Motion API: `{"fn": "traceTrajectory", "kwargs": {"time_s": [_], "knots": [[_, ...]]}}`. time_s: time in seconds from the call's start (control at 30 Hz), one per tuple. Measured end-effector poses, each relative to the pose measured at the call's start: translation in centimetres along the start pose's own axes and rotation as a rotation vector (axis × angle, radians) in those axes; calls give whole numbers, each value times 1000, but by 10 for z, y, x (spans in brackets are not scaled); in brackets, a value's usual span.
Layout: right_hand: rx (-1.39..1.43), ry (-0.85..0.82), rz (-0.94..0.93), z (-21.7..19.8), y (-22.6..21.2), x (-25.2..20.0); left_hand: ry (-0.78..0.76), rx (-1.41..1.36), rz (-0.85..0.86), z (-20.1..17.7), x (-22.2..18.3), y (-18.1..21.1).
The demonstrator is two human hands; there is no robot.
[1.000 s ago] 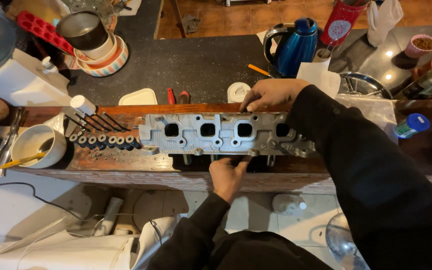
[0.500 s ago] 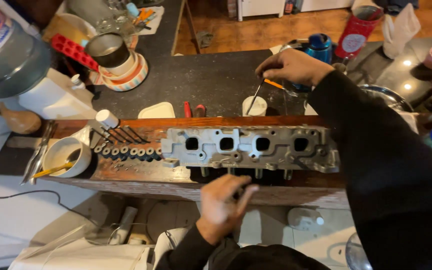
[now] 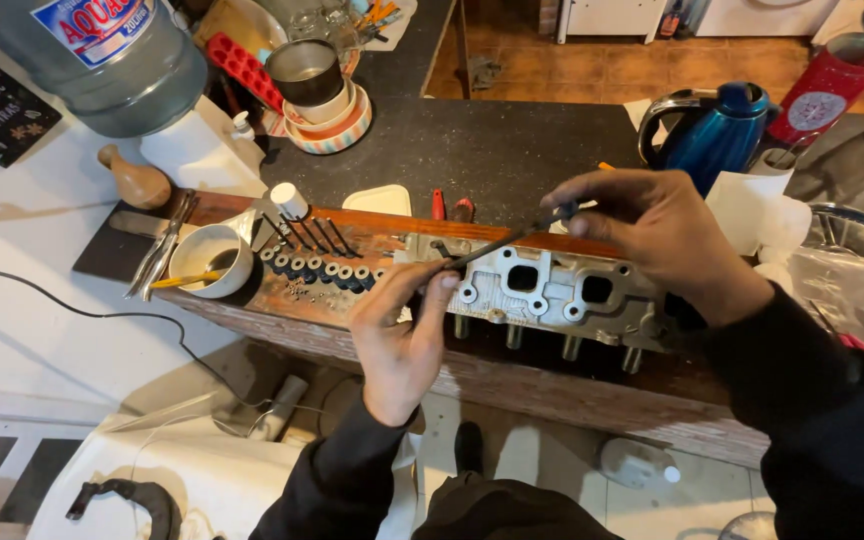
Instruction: Dismantling and inspecting components of a vehicle's cylinder head, including valves and seals.
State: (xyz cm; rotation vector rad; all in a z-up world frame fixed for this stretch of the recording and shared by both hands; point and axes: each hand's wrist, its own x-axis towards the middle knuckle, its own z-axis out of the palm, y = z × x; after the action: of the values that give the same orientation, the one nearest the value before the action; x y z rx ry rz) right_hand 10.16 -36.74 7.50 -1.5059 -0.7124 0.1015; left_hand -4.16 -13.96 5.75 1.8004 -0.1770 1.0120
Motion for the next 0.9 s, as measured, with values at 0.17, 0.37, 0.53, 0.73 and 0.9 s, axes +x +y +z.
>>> {"fn": "traceTrajectory", "kwargs": {"time_s": [0.17,0.37,0.53,0.73,0.9], "knots": [[27,-39,-113,20,-7,-12,7,-29,-44,-18,-4,1],[100,-20,-175,41,-4,-19,18,-67,-86,-40,-9,-3],[-10,-17,-290,47,1,-17,40,-104,-74,-48,-9,0],[0,-15,-327,57,4,-16,58,-102,-34,-50,-6,5],[37,57,-291,64,3,-20,75,-6,53,-51,-4,11]]}}
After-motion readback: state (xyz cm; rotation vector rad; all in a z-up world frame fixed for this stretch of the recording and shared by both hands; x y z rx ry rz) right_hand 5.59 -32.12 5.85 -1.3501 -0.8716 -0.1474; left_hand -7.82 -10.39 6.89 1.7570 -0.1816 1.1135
